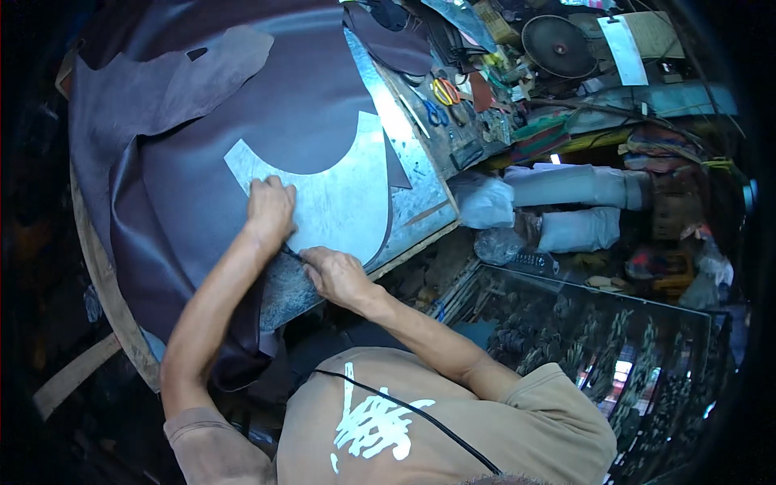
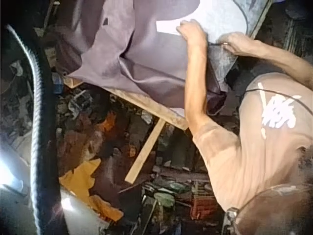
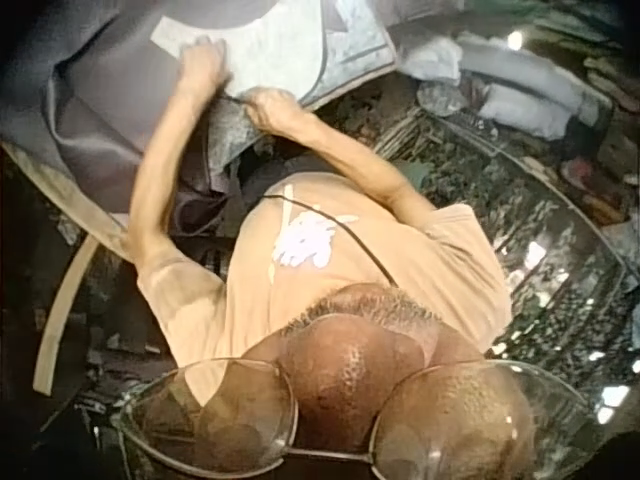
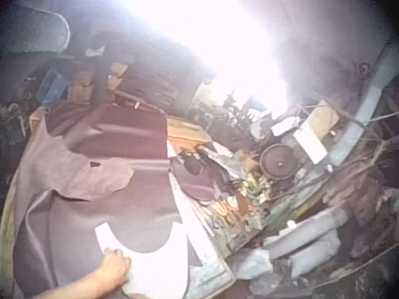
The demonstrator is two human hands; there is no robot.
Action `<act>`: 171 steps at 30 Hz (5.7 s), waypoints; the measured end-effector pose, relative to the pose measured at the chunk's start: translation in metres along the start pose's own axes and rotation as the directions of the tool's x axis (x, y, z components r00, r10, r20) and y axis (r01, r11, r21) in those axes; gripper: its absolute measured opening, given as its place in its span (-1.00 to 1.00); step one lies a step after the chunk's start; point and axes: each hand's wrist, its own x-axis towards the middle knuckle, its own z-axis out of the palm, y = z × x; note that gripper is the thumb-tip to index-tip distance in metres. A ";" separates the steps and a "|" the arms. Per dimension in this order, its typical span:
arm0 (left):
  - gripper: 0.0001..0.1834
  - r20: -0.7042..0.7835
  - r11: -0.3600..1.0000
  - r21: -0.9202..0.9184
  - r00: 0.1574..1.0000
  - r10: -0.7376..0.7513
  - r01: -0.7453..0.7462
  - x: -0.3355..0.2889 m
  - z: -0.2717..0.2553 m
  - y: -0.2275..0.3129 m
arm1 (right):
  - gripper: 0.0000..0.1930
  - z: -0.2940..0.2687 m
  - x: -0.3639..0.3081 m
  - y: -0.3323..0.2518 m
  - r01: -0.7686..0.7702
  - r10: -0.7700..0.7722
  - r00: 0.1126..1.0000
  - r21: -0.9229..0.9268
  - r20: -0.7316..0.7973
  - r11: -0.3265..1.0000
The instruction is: Using a metal template and a handheld blade to cut a specific pattern from a sheet of leather.
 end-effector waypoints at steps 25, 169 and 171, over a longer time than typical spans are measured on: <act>-0.16 0.087 0.984 -0.041 0.981 -0.172 0.176 -0.004 0.002 0.047 | -0.77 -0.031 -0.032 0.018 0.032 -0.014 0.992 -0.145 0.124 0.989; 0.21 0.208 0.748 -0.378 0.837 -0.506 0.546 0.031 -0.012 -0.025 | -0.72 -0.057 0.358 0.042 0.808 -0.582 0.484 -0.080 0.654 0.583; 0.21 0.210 0.748 -0.377 0.838 -0.505 0.545 0.031 -0.013 -0.025 | -0.72 -0.059 0.360 0.046 0.810 -0.582 0.485 -0.084 0.653 0.581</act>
